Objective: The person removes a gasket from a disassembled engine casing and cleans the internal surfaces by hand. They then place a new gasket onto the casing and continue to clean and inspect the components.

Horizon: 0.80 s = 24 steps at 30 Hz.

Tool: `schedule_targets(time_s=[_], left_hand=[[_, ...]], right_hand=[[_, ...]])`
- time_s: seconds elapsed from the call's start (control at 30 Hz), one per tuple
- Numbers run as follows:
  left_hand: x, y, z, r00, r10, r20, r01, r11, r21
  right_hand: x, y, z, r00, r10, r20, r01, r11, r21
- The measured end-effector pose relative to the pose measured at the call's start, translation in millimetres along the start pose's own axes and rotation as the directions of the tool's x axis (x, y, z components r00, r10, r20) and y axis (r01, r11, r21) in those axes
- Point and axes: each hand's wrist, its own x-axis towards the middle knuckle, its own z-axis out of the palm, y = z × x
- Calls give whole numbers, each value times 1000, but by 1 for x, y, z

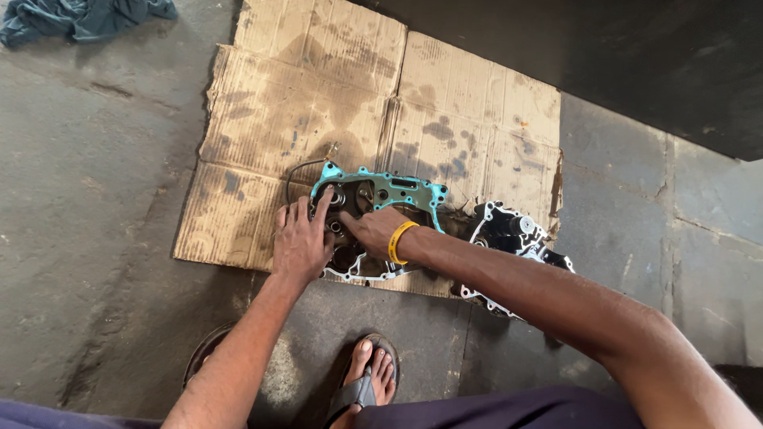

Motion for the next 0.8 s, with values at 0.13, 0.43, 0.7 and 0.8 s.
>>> schedule_targets(time_s=[0.13, 0.43, 0.7, 0.8], left_hand=[[1, 1, 0, 1000, -13, 2, 13, 1000, 7], [38, 14, -18, 952, 155, -266, -148, 988, 43], [125, 83, 16, 875, 440, 202, -466, 878, 106], [138, 89, 37, 848, 426, 315, -503, 834, 227]], right_hand=[[0, -4, -2, 1000, 8, -10, -9, 1000, -7], [2, 0, 20, 999, 30, 15, -29, 995, -95], [2, 4, 97, 832, -208, -515, 103, 969, -226], [-6, 5, 101, 941, -110, -320, 93, 993, -69]])
